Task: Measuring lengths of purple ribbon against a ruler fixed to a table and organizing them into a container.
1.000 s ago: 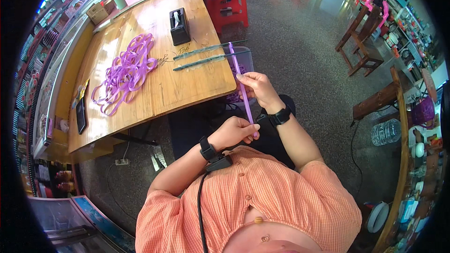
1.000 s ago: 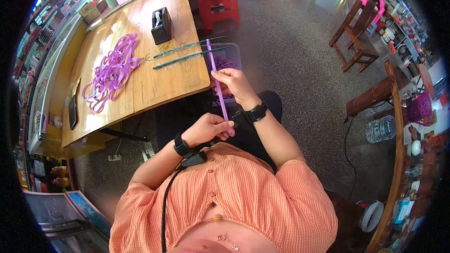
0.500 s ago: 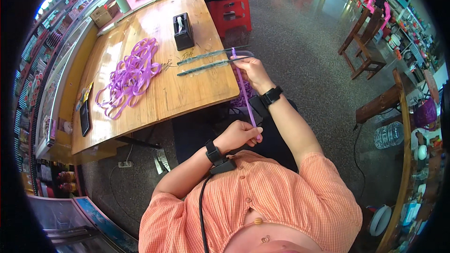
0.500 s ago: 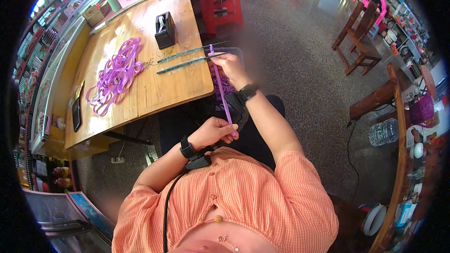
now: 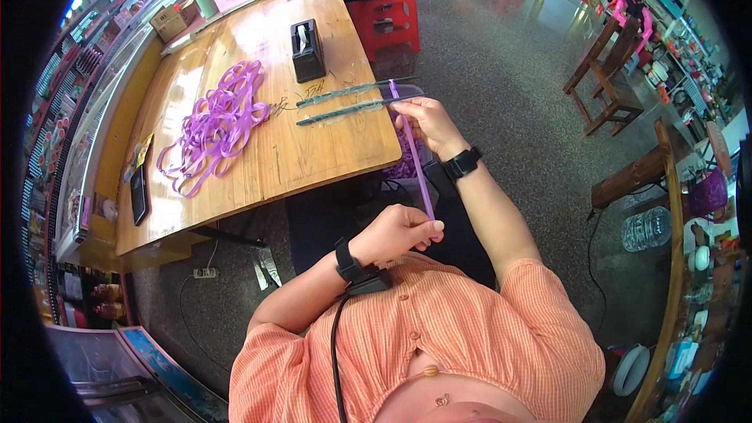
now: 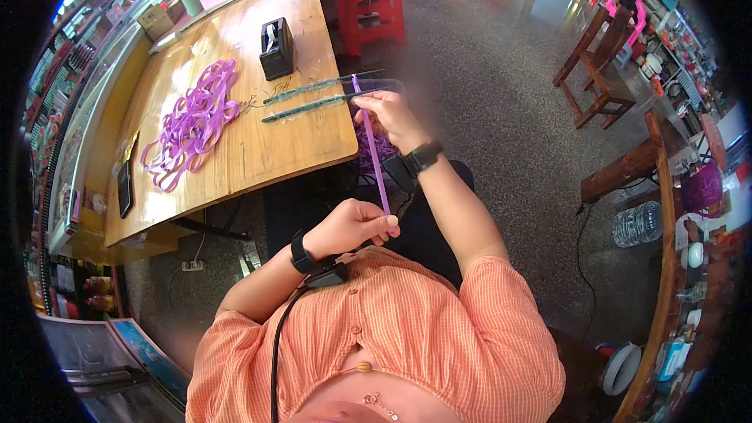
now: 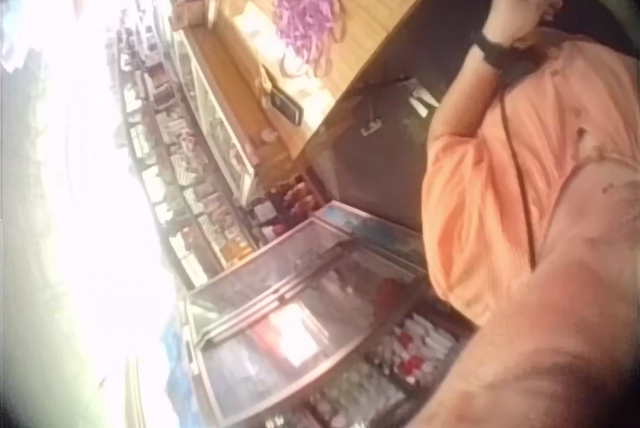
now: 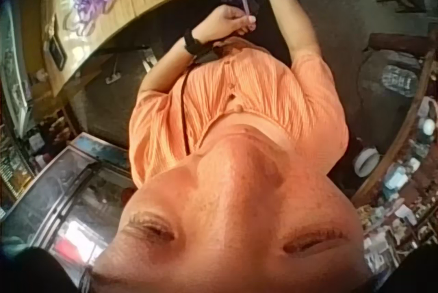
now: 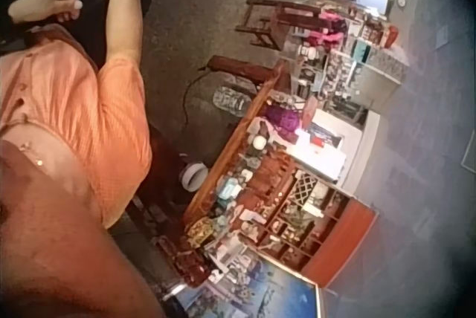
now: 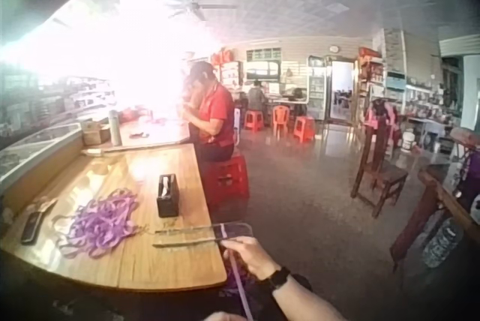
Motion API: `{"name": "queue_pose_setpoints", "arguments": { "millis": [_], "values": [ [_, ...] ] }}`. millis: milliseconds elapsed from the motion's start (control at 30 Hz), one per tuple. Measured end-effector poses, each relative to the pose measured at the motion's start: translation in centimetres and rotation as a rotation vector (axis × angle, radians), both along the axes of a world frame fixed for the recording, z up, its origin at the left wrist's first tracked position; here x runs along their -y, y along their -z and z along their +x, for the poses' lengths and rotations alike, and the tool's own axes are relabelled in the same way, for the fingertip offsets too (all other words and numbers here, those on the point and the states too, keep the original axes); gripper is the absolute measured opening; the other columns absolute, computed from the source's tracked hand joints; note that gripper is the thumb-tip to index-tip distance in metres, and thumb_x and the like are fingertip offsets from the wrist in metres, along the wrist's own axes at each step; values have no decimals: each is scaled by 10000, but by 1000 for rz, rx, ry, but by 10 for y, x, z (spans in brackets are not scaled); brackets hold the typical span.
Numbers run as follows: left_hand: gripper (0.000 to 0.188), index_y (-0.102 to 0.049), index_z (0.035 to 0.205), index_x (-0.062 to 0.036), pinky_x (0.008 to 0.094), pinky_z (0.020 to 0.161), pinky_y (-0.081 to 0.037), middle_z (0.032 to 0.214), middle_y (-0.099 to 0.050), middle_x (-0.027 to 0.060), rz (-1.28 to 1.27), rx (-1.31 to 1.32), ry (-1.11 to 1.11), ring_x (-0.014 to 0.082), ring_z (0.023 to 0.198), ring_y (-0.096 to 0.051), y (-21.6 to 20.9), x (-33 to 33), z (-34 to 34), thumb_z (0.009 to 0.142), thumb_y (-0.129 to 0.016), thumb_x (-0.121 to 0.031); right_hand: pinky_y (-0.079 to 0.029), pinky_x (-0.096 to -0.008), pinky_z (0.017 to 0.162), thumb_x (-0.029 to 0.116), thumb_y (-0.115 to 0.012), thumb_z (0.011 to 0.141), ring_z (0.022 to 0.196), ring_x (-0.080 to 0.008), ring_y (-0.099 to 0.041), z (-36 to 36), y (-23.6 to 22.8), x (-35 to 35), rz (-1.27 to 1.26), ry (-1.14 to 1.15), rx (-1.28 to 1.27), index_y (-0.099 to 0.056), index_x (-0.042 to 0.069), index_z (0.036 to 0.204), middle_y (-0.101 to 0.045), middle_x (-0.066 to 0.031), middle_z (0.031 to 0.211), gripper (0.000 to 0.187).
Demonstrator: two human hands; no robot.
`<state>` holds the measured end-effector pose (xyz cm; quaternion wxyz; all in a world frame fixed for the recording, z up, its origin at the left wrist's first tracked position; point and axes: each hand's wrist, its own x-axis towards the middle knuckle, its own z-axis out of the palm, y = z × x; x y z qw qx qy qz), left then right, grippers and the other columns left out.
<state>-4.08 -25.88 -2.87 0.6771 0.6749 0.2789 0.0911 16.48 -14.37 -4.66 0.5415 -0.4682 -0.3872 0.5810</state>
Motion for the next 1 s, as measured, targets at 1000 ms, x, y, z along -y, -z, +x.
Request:
{"name": "queue_pose_setpoints", "arguments": {
  "millis": [1000],
  "values": [
    [381,-568,1346,5,230,669,-543,1060,-722,78,391,615,-454,79,785,-638,-156,-111,-3,982,-634,-89,-534,-369,754,109,-713,858,822,-256,-668,39,-125,-63,1317,303,1272,-740,107,1004,-725,-47,880,148]
  ]
}}
